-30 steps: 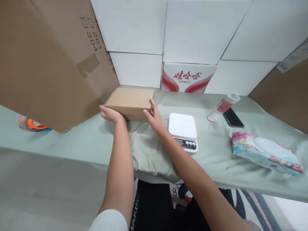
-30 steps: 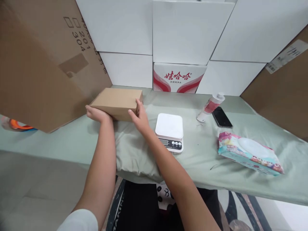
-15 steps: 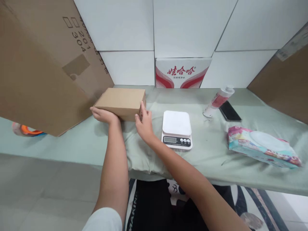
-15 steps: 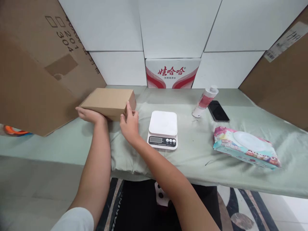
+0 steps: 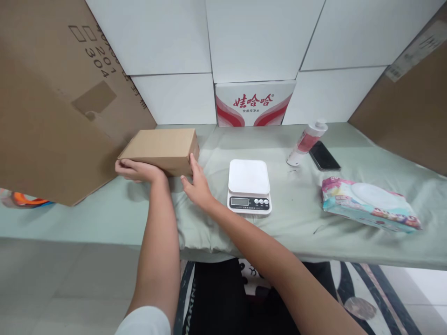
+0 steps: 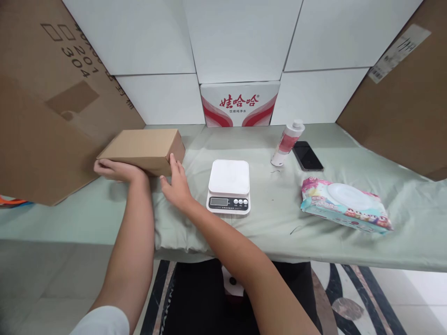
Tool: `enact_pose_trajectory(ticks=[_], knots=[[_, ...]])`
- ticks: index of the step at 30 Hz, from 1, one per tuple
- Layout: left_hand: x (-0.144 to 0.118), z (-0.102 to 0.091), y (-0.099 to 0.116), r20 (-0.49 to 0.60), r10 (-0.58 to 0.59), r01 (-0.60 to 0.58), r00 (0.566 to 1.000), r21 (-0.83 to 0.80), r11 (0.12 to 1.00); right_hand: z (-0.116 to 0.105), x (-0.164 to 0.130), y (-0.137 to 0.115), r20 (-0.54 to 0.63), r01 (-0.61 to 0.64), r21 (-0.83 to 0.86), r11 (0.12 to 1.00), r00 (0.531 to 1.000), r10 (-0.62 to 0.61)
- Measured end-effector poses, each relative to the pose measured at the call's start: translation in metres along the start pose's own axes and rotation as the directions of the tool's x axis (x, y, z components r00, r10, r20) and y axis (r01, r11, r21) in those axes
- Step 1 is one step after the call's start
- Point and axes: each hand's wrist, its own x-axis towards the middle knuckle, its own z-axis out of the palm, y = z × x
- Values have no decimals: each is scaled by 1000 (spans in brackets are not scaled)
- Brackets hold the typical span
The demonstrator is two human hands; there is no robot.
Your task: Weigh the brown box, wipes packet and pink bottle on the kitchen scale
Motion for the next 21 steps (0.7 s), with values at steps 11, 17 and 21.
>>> enact_pose_trajectory(ticks=[11, 17, 21], knots=[[-51, -8, -8, 123, 803, -808, 583, -17, 589, -117, -26, -91, -383, 345, -198, 918, 834, -396], [-105, 4, -16, 469, 883, -797, 33, -520, 306, -284, -26, -58, -792, -107, -522, 846, 430, -434], [-117, 6, -14, 713, 687, -727, -141, -546, 417, -321, -12, -3, -879, -205, -288, 936, 444, -174]])
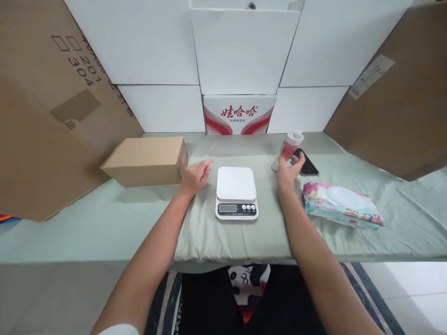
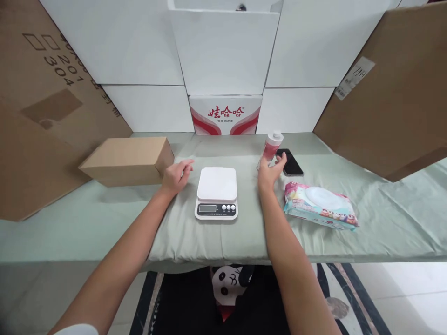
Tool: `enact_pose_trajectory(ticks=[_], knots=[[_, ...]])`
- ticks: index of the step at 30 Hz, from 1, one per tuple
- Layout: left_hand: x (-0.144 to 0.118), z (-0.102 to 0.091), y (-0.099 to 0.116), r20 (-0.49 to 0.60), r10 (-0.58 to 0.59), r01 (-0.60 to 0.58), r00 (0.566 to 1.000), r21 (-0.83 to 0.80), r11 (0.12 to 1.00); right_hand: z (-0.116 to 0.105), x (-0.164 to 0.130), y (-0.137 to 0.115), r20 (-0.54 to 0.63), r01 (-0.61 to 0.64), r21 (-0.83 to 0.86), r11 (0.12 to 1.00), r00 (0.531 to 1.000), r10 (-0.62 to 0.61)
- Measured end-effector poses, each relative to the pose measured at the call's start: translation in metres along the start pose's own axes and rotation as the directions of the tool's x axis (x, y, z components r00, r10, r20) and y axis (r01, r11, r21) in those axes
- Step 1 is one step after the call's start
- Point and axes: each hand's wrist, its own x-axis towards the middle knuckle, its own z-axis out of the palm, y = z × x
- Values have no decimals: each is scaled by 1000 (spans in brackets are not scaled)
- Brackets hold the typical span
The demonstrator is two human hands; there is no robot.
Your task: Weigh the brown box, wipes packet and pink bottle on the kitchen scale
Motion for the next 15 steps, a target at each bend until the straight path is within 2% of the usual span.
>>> enact_pose_trajectory(ticks=[1, 3, 5, 10, 12, 15], knots=[[0, 0, 1, 93, -55, 56, 994, -6, 998, 4, 1, 8, 34, -13, 20, 1000, 999, 12], [1, 0, 2, 246, -142, 145, 959, 6, 989, 10, 1, 18, 68, 37, 38, 999, 997, -40], [2, 0, 3, 338, -184, 189, 923, 18, 982, 12, 1, 22, 69, 102, 21, 995, 992, -103], [5, 1, 4, 398, -218, 233, 891, 12, 972, 5, -3, 11, 149, 174, 30, 984, 973, -177], [5, 0, 5, 403, -225, 241, 887, 11, 970, 2, -12, -3, 221, 221, 116, 968, 945, -242], [5, -1, 5, 409, -222, 242, 885, 2, 970, -1, -31, -30, 336, 250, 284, 926, 878, -341]])
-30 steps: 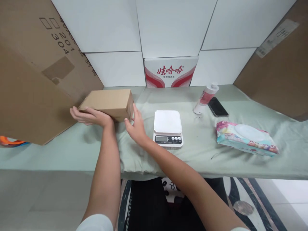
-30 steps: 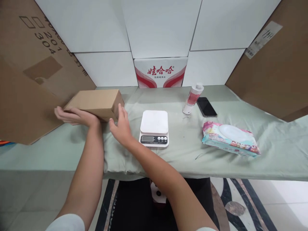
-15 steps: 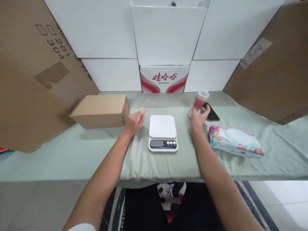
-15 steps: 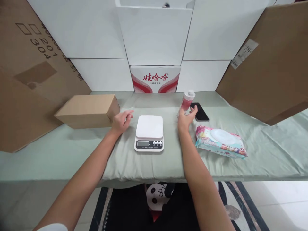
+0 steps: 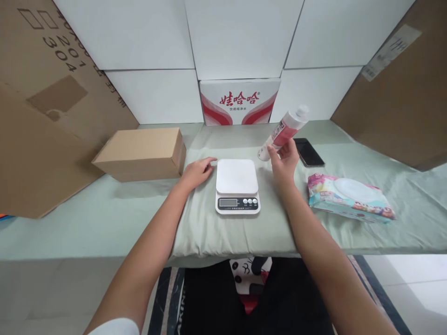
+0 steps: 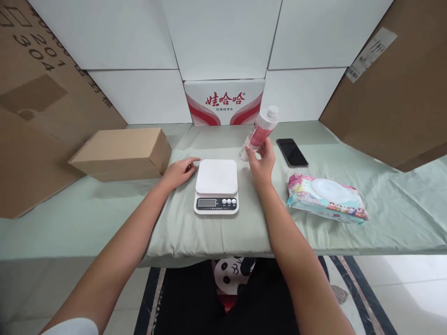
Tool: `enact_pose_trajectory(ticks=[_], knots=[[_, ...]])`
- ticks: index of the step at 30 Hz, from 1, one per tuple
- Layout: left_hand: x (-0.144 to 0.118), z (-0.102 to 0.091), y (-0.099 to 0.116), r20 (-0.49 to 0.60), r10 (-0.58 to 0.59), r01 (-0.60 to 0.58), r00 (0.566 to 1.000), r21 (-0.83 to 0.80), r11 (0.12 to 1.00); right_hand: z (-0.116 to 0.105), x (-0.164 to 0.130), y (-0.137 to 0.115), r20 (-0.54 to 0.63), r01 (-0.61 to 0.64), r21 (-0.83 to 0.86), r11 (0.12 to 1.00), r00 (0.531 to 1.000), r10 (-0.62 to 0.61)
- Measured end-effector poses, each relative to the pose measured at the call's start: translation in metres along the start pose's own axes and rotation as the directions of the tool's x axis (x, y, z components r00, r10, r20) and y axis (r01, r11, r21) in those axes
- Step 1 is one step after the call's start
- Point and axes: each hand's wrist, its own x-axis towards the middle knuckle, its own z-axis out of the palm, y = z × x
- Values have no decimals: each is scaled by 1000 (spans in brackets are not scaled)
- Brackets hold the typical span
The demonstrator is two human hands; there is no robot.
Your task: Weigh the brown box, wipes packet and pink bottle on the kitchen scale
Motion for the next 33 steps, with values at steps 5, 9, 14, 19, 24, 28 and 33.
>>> enact_pose_trajectory(ticks=[5, 9, 14, 19, 24, 28, 33], knots=[[1, 3, -3, 17, 2, -2, 1000, -9, 1000, 21, -24, -35, 243, -28, 192, 981, 970, -20], [2, 4, -4, 20, 2, -2, 1000, 2, 1000, 34, -39, -40, 383, -99, 219, 971, 924, 8], [2, 4, -3, 25, 2, -3, 1000, 6, 1000, 38, -45, -37, 450, -142, 219, 965, 892, 29], [2, 4, -3, 27, 4, -3, 1000, -4, 1000, 37, -45, -37, 484, -148, 212, 966, 875, 28], [2, 3, -2, 26, -1, 1, 1000, -1, 1000, 36, -44, -40, 526, -153, 241, 958, 851, 4], [2, 4, -3, 32, 2, -1, 999, -14, 1000, 35, -40, -40, 555, -175, 223, 959, 832, 23], [2, 4, -6, 24, 16, -15, 1000, -26, 1000, 26, -31, -35, 470, -124, 155, 980, 882, 37]])
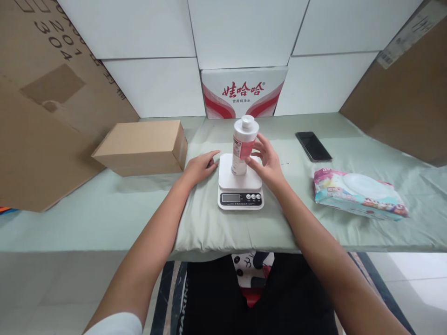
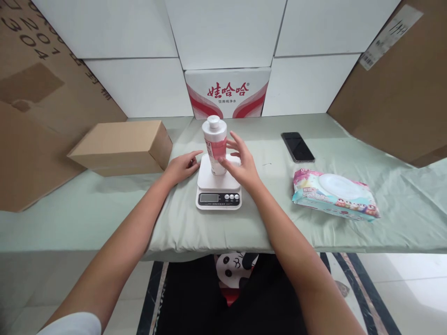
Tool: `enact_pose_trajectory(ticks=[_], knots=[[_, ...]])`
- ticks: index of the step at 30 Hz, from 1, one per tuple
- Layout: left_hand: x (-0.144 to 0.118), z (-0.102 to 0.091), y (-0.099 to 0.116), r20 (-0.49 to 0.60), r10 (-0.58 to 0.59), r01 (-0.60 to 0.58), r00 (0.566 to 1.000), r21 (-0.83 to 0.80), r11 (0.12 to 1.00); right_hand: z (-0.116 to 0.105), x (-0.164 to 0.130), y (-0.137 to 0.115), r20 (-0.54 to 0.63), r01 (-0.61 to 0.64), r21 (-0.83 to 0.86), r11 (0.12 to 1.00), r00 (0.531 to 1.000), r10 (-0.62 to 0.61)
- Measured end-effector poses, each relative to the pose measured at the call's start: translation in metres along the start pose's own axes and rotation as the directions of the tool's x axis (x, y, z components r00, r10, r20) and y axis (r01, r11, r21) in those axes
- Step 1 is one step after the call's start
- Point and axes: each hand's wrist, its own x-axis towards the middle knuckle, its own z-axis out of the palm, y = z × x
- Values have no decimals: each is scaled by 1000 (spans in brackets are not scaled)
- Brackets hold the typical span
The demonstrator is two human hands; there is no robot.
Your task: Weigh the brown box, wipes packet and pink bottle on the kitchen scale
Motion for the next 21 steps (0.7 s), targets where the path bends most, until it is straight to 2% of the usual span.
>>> enact_pose_trajectory(ticks=[3, 10, 14, 16, 18, 21], knots=[[0, 0, 0, 3, -9, 9, 1000, -5, 1000, -4, 1, -2, -39, -1, -39, 999, 999, 0], [0, -3, 6, 21, -37, 37, 999, 13, 999, 7, -3, -7, 59, 0, -151, 989, 998, 9], [-1, -5, 7, 23, -44, 44, 999, 18, 999, 7, -3, -4, 31, 38, -149, 988, 999, -34], [-1, -5, 8, 21, -48, 48, 999, 14, 999, -2, 2, 1, -76, 63, -144, 988, 994, -75], [-2, -5, 8, 19, -47, 47, 999, 17, 999, -20, 8, 11, -261, 55, -168, 984, 960, -98], [-1, -5, 8, 18, -43, 42, 999, 28, 999, -58, 17, 33, -540, -49, -301, 952, 832, -128]])
